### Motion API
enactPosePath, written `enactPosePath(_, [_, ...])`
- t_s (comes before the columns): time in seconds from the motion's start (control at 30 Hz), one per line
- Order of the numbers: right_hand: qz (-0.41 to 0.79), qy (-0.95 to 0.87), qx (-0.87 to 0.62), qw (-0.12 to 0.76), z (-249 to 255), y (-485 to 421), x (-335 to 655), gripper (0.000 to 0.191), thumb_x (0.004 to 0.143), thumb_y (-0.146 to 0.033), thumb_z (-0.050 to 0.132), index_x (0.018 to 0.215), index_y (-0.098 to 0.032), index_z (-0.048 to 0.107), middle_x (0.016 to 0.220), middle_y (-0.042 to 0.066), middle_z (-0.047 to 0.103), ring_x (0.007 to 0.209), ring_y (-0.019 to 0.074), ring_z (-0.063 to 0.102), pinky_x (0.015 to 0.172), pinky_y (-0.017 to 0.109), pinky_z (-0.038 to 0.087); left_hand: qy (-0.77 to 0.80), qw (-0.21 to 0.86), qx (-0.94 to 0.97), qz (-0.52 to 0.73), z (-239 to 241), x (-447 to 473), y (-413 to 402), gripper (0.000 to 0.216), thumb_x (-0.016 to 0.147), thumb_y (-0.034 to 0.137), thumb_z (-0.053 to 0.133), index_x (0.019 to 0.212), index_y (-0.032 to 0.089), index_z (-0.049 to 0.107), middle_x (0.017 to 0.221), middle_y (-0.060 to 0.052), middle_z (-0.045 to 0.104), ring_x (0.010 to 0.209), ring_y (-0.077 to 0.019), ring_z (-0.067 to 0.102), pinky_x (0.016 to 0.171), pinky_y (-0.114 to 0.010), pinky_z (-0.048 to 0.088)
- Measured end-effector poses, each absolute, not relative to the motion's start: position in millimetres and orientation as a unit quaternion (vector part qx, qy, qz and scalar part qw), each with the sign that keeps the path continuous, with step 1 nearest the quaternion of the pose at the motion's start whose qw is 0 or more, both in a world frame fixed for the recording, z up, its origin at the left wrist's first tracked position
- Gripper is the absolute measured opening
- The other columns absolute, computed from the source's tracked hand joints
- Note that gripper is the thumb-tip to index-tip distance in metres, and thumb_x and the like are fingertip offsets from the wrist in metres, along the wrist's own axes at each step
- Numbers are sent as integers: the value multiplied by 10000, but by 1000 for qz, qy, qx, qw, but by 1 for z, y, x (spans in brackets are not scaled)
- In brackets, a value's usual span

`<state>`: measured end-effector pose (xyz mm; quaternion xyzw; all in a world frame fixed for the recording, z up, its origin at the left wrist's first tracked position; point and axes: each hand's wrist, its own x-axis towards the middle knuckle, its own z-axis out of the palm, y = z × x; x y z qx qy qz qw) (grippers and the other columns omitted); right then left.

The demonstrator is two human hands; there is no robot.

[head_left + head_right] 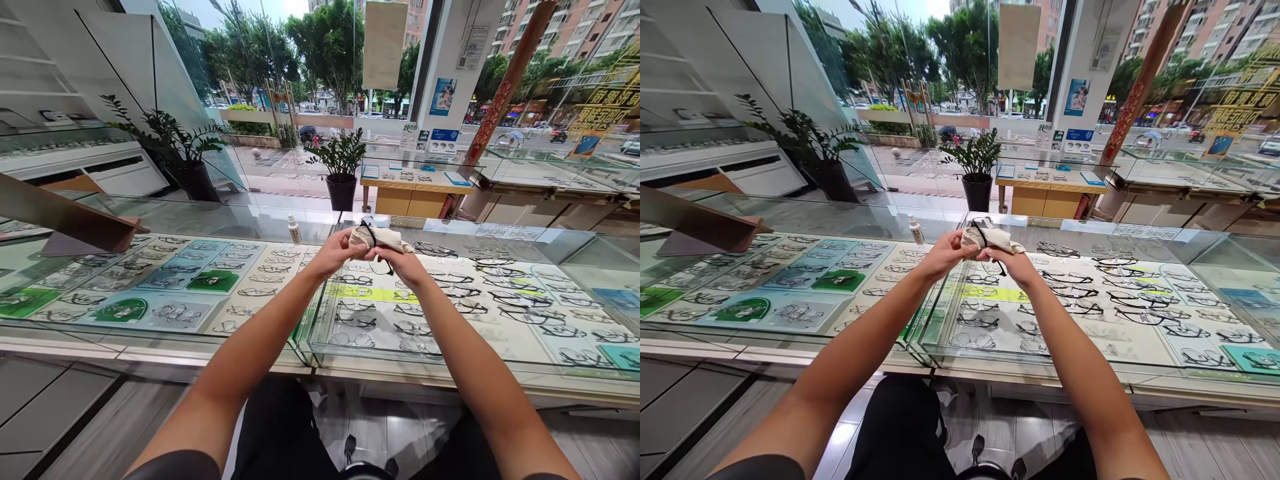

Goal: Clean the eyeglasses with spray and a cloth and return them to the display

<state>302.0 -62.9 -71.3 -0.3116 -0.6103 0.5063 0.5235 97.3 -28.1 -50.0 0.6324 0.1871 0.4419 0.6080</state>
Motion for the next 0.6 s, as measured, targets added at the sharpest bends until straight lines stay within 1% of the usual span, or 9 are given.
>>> enactPosePath(0.07, [502,-623,-307,515,-69,-67,298,288,867,-505,856,904,-220,849,913,47,799,974,231,682,951,376,502,198,590,624,472,-51,103,-32,549,687,543,1012,896,151,690,689,-15,698,598,-125,613,608,-258,454])
enactPosePath(0.17, [483,-659,-306,489,-65,-75,289,351,885,-575,844,915,-225,850,950,56,799,1041,253,685,1036,406,493,232,568,593,521,-53,110,-36,596,781,706,891,766,172,625,532,30,559,462,-91,478,499,-252,315])
enactPosePath(0.23, [482,-663,-307,484,-65,-77,285,381,890,-605,835,931,-227,851,973,61,800,1068,260,684,1057,414,490,251,573,568,534,-54,111,-35,639,802,771,833,720,185,593,491,56,472,425,-76,401,467,-253,260])
enactPosePath(0.3, [497,-647,-305,492,-68,-75,285,402,893,-624,825,944,-227,851,976,61,797,1029,249,677,1015,404,501,252,590,554,531,-55,109,-31,650,786,786,836,720,186,596,506,63,461,440,-75,396,468,-250,288])
enactPosePath(0.4, [519,-622,-305,500,-70,-69,293,416,888,-635,820,929,-223,854,996,69,789,984,236,650,958,390,496,239,610,533,535,-55,103,-24,630,746,751,891,768,178,630,559,67,492,501,-77,433,540,-243,401])
enactPosePath(0.5, [502,-610,-313,528,-64,-66,304,403,864,-635,836,907,-234,855,1036,73,759,1053,252,629,994,395,480,250,605,506,561,-55,100,-21,598,748,707,915,796,176,645,583,76,492,542,-75,442,592,-231,437])
enactPosePath(0.6, [452,-590,-316,590,-56,-65,312,368,866,-628,835,896,-262,849,1030,54,678,1085,245,588,1060,391,458,263,594,533,542,-57,102,-22,594,756,701,911,850,159,686,660,40,582,618,-91,513,630,-230,451])
